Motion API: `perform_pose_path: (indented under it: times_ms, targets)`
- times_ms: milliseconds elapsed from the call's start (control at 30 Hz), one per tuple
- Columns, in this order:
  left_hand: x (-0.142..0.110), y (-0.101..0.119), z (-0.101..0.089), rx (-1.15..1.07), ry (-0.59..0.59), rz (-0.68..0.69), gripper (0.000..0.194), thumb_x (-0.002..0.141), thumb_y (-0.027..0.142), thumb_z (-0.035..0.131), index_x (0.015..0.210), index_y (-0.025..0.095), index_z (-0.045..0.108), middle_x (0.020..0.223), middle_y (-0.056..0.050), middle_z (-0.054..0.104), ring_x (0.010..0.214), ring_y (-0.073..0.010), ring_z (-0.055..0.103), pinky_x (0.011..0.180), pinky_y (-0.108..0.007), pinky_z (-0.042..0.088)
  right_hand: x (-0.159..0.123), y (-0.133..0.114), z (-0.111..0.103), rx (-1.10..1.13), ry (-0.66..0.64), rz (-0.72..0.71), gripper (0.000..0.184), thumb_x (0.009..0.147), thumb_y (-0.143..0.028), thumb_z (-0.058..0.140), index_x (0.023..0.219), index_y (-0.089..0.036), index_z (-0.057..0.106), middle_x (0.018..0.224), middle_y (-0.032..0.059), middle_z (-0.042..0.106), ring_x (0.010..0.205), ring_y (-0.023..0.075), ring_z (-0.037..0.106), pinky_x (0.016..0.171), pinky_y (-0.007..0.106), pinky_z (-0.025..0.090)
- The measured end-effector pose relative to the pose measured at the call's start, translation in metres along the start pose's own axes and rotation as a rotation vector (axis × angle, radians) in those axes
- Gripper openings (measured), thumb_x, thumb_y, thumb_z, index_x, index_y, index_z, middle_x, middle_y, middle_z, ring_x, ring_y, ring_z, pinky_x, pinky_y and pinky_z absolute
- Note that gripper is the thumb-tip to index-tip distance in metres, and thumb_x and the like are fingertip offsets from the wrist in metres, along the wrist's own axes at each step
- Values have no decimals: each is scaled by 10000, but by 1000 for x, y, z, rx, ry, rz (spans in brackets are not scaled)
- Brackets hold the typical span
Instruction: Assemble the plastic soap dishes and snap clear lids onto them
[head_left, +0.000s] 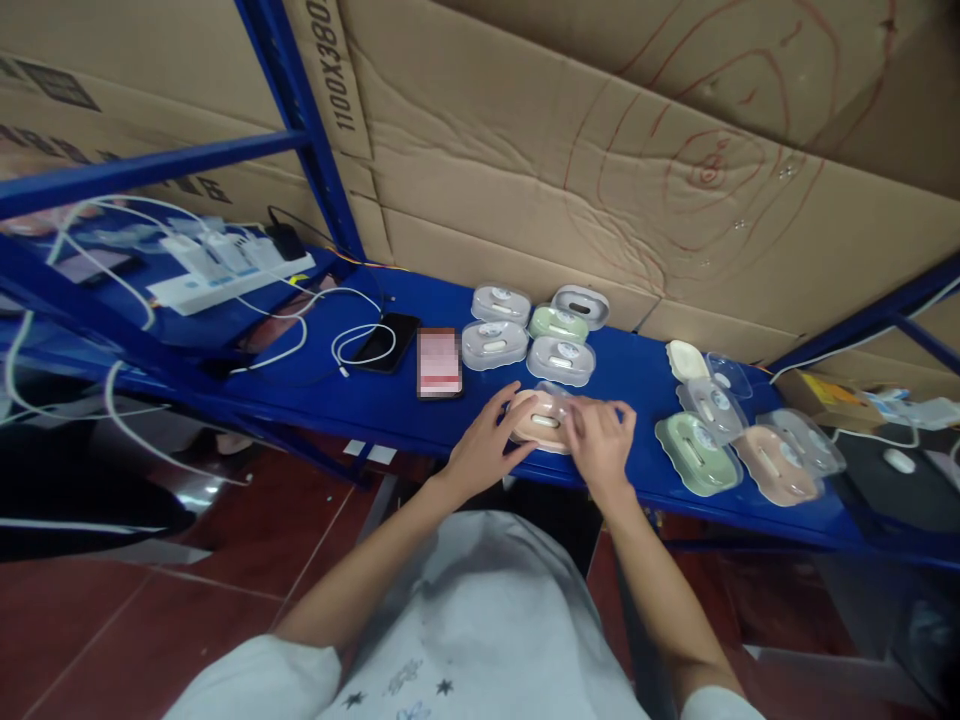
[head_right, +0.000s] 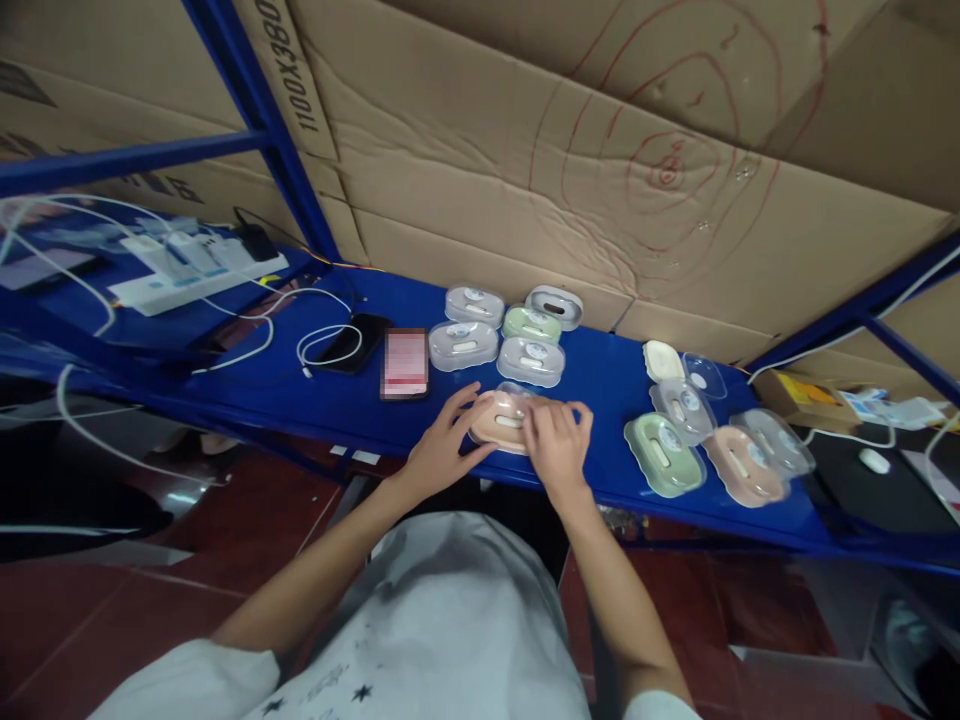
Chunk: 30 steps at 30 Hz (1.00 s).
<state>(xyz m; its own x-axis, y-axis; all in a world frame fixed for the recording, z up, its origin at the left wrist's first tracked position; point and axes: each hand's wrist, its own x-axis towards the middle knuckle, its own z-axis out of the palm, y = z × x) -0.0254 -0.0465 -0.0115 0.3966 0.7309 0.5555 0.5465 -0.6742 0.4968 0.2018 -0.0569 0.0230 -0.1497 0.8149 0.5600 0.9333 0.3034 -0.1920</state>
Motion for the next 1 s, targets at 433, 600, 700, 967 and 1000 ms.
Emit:
perform_pose_path:
  times_ms: [433, 600, 700, 967, 1000]
  targets:
    - [1, -7, 2, -9, 92, 117, 423, 1001, 288, 732, 1410, 246, 632, 1514, -155, 556, 1466, -323, 529, 1204, -547, 508, -28, 25, -2, 287, -170, -179, 740, 1024, -482, 674, 1679, -345, 356, 1749, 111, 355, 1616, 337, 349, 1288, 619, 335]
    - [0, -8, 4, 2, 121, 96, 299, 981, 286, 759, 1259, 225, 669, 1399, -143, 601, 1410, -323, 574, 1181, -549, 528, -34, 32, 0, 383, -185, -187, 656, 1071, -339, 602, 1679, -395, 363, 1737, 49, 388, 1615, 279, 358, 1297, 535, 394]
    - [0, -8, 4, 15, 92, 92, 311, 995, 293, 742, 1282, 216, 649, 1384, -145, 603, 1419, -315, 572, 1183, -523, 534, -34, 28, -2, 405, -192, -172, 634, 1076, -325, 588, 1671, -395, 382, 1737, 41, 388, 1622, 280, 342, 1313, 546, 372]
    - [1, -2, 0, 22, 10, 64, 278, 1056, 253, 634, 1332, 223, 624, 1539, -150, 524, 1537, -310, 476, 1222, -492, 510, -32, 27, -6, 480, -255, -46, 571, 1095, -405, 539, 1649, -341, 418, 1757, 71, 345, 1626, 270, 334, 1331, 531, 332]
    - [1, -2, -1, 20, 1, 67, 292, 1062, 245, 621, 1353, 222, 616, 1544, -151, 524, 1544, -308, 469, 1225, -490, 508, -31, 27, -6, 480, -265, -33, 564, 1101, -406, 521, 1651, -337, 413, 1763, 71, 331, 1631, 269, 322, 1332, 533, 326]
